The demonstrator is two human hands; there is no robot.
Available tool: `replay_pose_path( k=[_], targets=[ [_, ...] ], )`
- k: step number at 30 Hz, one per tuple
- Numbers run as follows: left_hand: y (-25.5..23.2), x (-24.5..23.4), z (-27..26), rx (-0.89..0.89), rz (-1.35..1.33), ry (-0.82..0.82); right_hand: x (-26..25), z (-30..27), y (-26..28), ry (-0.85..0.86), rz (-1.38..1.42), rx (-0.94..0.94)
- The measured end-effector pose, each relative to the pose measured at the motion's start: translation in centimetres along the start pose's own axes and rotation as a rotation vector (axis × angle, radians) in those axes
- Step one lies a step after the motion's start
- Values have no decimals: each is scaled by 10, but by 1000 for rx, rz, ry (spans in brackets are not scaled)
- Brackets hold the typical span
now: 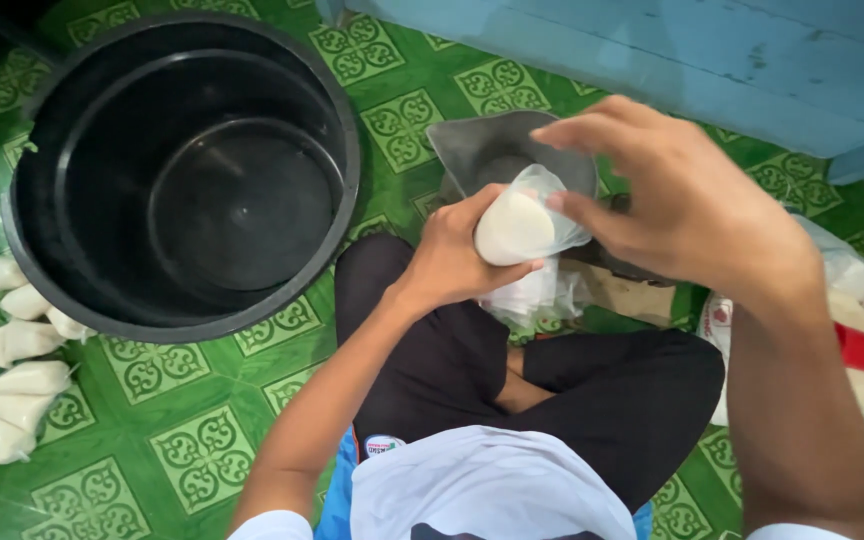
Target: Manually packaging white powder by scooping it from a large sack into a scale funnel and then guiding it into small plastic bags.
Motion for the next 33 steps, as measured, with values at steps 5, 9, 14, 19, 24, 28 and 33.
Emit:
replay_pose_path(
  k=[5, 9, 14, 19, 24, 28, 33],
  targets=[
    [-2, 6, -2, -49, 34, 64, 23, 17, 2, 154, -33, -44],
    [7, 15, -5, -81, 49, 118, 32, 23, 2, 228, -111, 2],
    [6, 13, -6, -63, -2, 140, 38, 23, 0, 235, -180, -50],
    [3, 8, -5, -34, 22, 85, 30, 25, 3, 267, -162, 37],
    [2, 8, -4, -46, -9, 104, 24, 27, 6, 256, -129, 23],
    [3, 8, -3, -68, -9, 107, 28, 33, 2, 200, -120, -41],
    [1, 7, -3, -43, 9, 114, 27, 30, -4, 223, -133, 22]
  ],
)
Point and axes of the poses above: each hand's wrist, its own z-axis towards the middle knuckle, its own x-axis out of the palm, y = z × x, the point moved 9 cm from there along z, towards the middle knuckle, and after that the axes turned 9 degrees about -x, right-handed, at the moved point
